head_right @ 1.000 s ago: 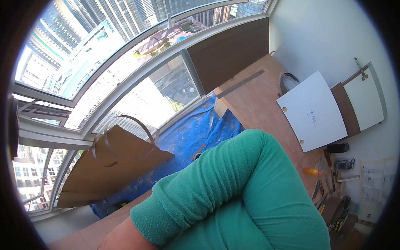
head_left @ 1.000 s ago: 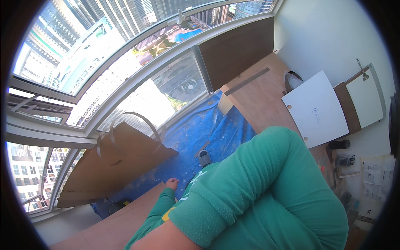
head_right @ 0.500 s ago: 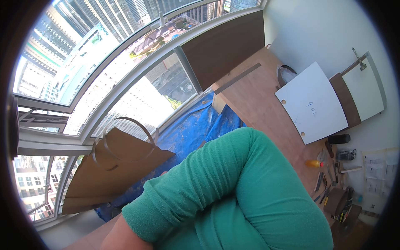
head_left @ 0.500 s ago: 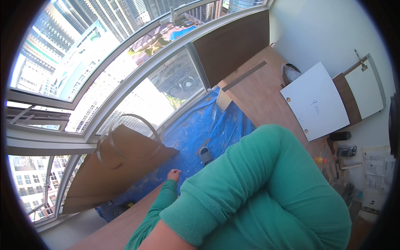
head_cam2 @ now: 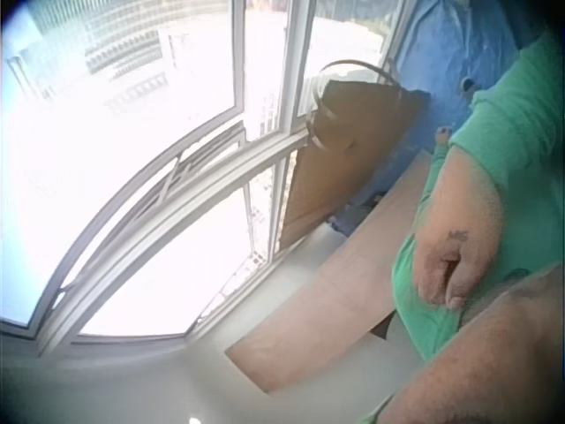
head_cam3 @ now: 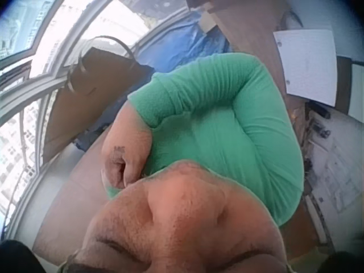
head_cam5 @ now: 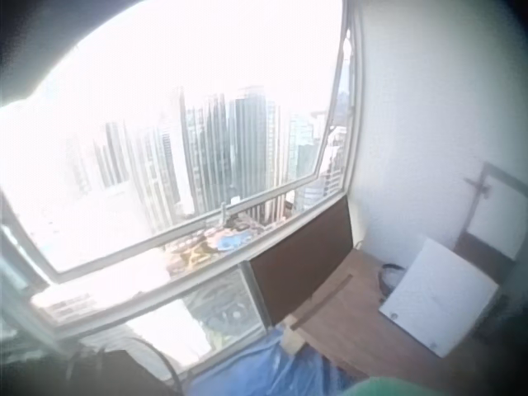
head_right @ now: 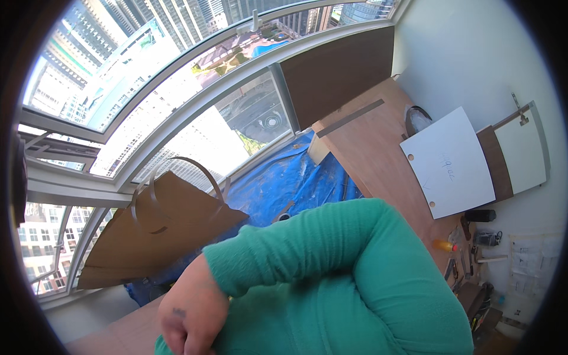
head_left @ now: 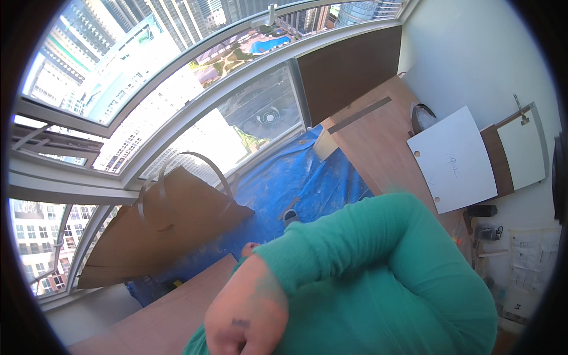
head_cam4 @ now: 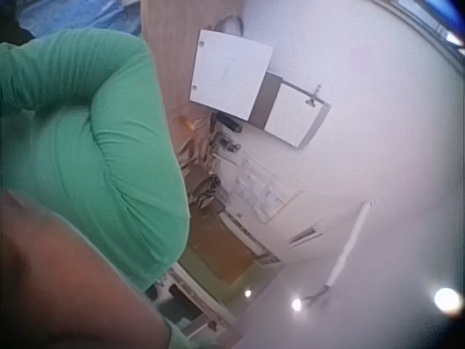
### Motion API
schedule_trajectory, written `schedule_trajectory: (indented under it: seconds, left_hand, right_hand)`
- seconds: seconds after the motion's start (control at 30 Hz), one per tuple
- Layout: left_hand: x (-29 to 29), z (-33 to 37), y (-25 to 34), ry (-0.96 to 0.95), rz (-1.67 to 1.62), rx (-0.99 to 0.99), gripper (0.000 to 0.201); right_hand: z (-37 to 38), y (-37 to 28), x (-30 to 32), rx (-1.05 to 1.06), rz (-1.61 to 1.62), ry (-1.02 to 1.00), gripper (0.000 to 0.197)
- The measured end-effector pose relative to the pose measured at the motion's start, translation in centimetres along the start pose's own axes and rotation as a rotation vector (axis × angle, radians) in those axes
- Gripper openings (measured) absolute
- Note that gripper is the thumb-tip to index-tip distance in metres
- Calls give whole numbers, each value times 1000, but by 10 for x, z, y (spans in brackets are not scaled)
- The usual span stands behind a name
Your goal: The person applies glue from a bottle to the edges of wooden boards. They handle multiple boards, applying glue to each edge before setting them aside.
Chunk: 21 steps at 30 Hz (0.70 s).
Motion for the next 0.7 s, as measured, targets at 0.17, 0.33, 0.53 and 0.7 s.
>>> schedule_trajectory:
  seconds: [0.17, 0.33, 0.53, 0.7]
  left_hand:
    - [13, -26, 2, 89, -154, 43, 37]
    - [0, -31, -24, 9, -78, 131, 24]
    - [-22, 9, -63, -159, 439, -58, 16]
    - [-24, 35, -27, -224, 618, -191, 26]
  right_hand:
    - [-189, 141, 29, -500, 90, 904, 23]
    - [-422, 291, -189, -1716, 106, 1213, 8]
    - [-397, 332, -401, -1425, 879, 1470, 13]
    - [-378, 317, -435, -1535, 913, 1671, 6]
Point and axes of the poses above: each hand's wrist, its own z-axis towards the middle knuckle, its own x-axis out of the back of the hand, y = z × x, the point moved 10 cm from there along z, towards the middle knuckle, and after that the axes turned 10 degrees about -y, right-handed, at the moved point
